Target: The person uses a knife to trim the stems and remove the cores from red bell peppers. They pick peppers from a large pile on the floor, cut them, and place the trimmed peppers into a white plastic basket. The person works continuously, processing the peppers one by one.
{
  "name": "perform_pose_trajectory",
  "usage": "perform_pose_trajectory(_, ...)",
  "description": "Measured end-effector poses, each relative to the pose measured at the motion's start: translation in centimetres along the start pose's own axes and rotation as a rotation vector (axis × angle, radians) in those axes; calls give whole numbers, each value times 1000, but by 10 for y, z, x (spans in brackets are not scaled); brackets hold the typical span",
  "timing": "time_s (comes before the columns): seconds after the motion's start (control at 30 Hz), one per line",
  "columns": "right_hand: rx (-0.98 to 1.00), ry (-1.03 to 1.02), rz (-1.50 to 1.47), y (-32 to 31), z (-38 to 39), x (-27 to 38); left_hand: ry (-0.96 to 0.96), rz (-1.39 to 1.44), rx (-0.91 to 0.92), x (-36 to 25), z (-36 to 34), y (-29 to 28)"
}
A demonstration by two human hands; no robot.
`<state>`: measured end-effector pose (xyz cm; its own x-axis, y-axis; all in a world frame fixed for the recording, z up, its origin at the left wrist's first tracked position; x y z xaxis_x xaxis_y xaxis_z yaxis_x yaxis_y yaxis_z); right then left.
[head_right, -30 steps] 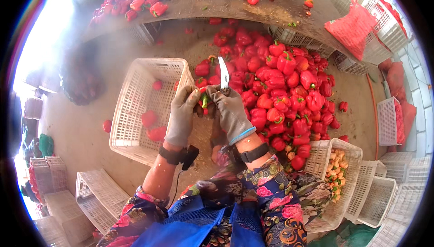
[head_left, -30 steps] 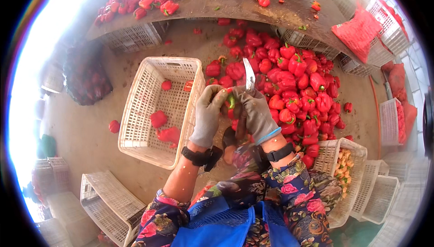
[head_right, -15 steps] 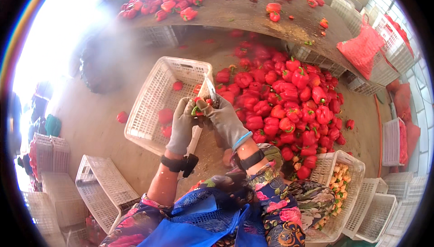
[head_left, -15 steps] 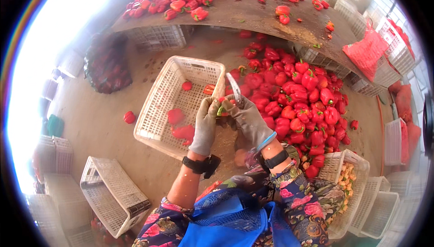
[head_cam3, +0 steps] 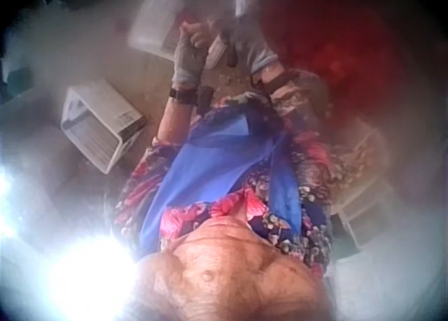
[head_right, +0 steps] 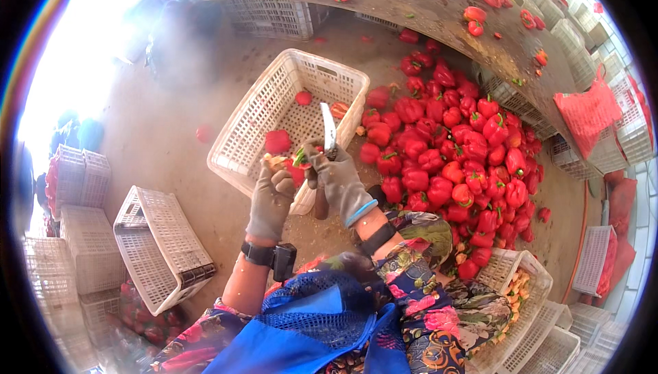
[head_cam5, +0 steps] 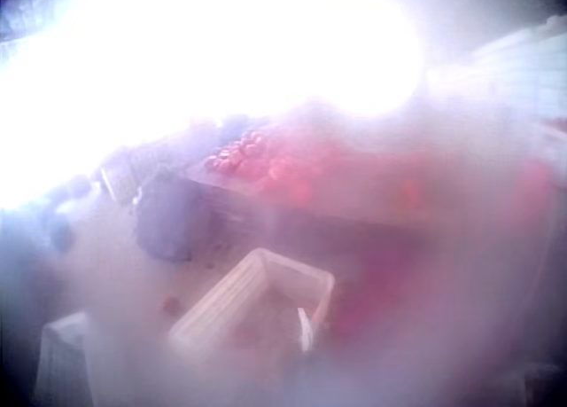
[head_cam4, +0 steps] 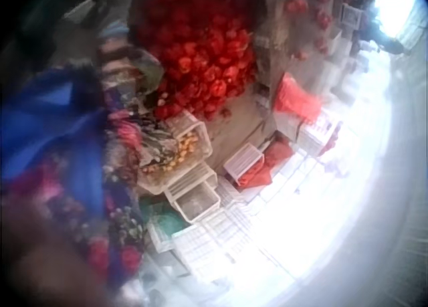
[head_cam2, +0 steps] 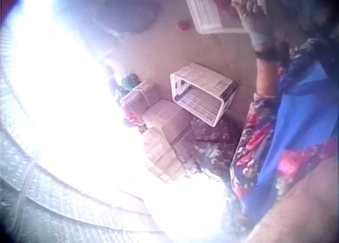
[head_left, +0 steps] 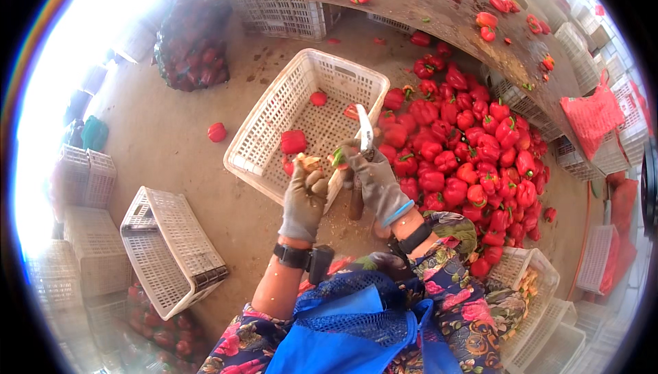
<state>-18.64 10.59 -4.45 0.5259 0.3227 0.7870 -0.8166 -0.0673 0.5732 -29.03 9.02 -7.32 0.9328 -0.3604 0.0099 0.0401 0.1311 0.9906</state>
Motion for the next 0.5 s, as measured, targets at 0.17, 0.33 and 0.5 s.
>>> perform_pose_trajectory(0.17,-169,58,18,-18,-16,-14,300,-535,-265,-43,13,-4)
perform_pose_trajectory(0.33,-94,-30,379,-9,-14,-15,-46,-337,-52,0,-27,-21)
perform_pose_trajectory(0.5,-51,36,631,15,-18,-29,284,-275,-56,-58,14,-38)
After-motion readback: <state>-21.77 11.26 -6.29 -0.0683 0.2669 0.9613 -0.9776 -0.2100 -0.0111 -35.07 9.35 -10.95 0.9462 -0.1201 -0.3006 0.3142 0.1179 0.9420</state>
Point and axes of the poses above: each hand's wrist, its own z-axis away from the middle knuckle, its own y-axis out of the palm, x = y × z, the point moved 9 cm from there along -z, towards the middle knuckle, and after that the axes turned 6 degrees about x, right-handed, at the moved point
